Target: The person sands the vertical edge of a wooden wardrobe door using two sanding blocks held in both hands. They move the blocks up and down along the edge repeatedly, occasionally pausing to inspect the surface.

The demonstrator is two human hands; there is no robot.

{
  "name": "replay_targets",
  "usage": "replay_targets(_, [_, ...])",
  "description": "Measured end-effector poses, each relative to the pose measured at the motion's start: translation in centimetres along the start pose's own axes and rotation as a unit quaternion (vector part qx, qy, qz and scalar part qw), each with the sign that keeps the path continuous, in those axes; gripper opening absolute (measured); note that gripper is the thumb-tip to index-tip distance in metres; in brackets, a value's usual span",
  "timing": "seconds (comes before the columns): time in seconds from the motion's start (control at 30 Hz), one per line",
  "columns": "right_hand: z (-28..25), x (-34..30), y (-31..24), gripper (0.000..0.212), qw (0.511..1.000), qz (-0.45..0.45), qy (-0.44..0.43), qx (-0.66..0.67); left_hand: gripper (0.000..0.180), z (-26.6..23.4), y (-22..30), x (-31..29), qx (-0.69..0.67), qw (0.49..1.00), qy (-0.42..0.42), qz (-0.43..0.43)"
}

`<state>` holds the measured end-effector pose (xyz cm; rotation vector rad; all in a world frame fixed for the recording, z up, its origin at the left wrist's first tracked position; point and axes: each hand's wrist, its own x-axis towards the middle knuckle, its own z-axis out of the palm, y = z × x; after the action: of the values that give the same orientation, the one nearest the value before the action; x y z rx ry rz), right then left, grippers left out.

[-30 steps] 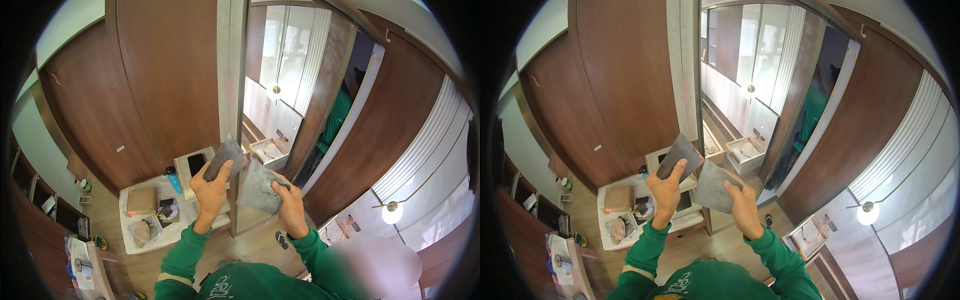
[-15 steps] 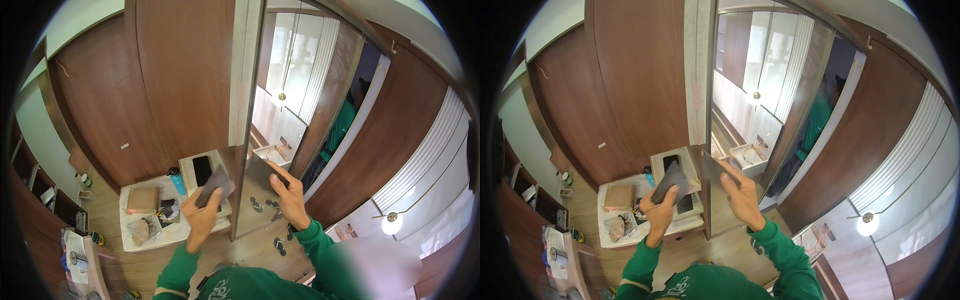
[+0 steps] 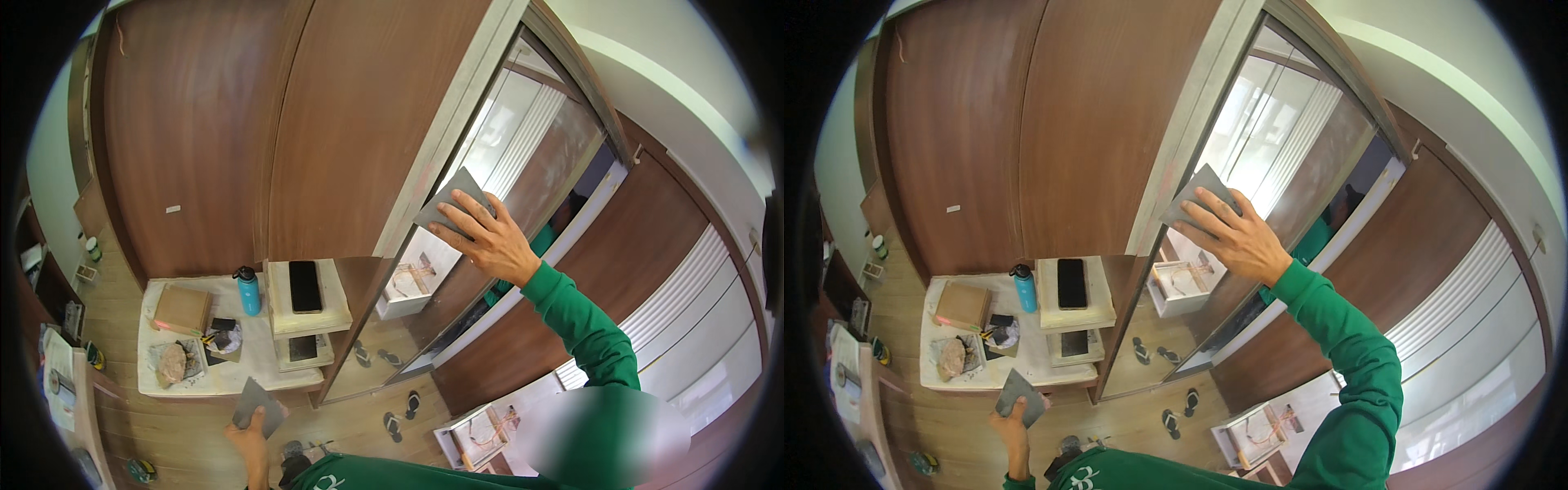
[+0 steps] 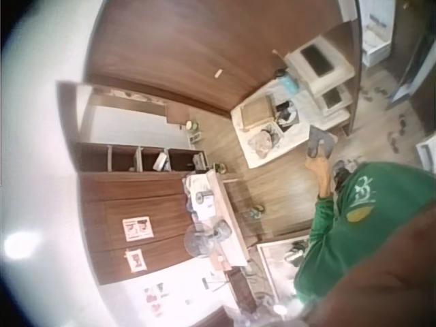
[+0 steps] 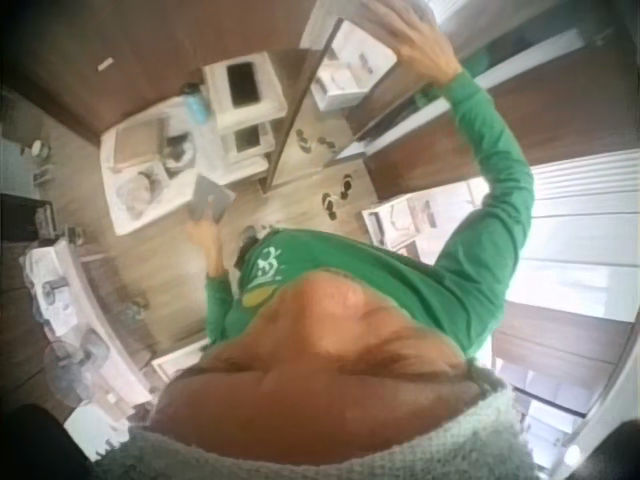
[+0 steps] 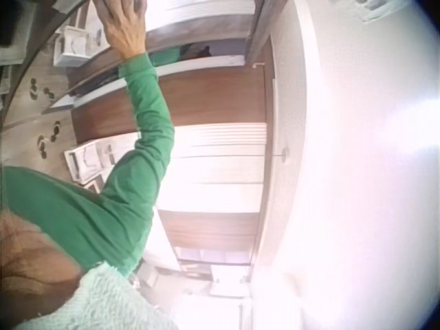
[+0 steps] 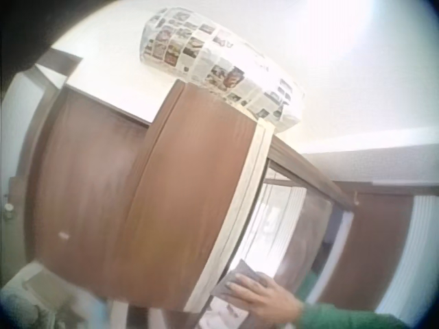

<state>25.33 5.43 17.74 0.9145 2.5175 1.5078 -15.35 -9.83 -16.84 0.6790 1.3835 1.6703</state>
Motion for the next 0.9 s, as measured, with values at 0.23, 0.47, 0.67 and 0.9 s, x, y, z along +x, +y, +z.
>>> replay_targets(0.23, [-0.3,1.7,2.1,0.077,0.999,-0.044,-0.021,-0.013,0.018,-0.1,0.3,0.2,0.031,0.999,0.014,0.023])
replay_targets(0.47, [0.0,2.5,2.5,0.06,0.996,-0.062,-0.041,-0.048,0.018,0.8,1.4,0.7,-0.002,1.0,0.002,0.002])
replay_targets(0.67, [0.4,2.3,2.1,0.073,0.997,-0.045,-0.047,-0.043,0.015,1.0,0.5,1.0,0.006,1.0,-0.006,0.007])
replay_targets(0.9, [0.4,1.7,1.3,0.076,0.999,-0.033,-0.028,0.008,0.015,1.6,1.1,1.1,-0.011,1.0,-0.008,0.011])
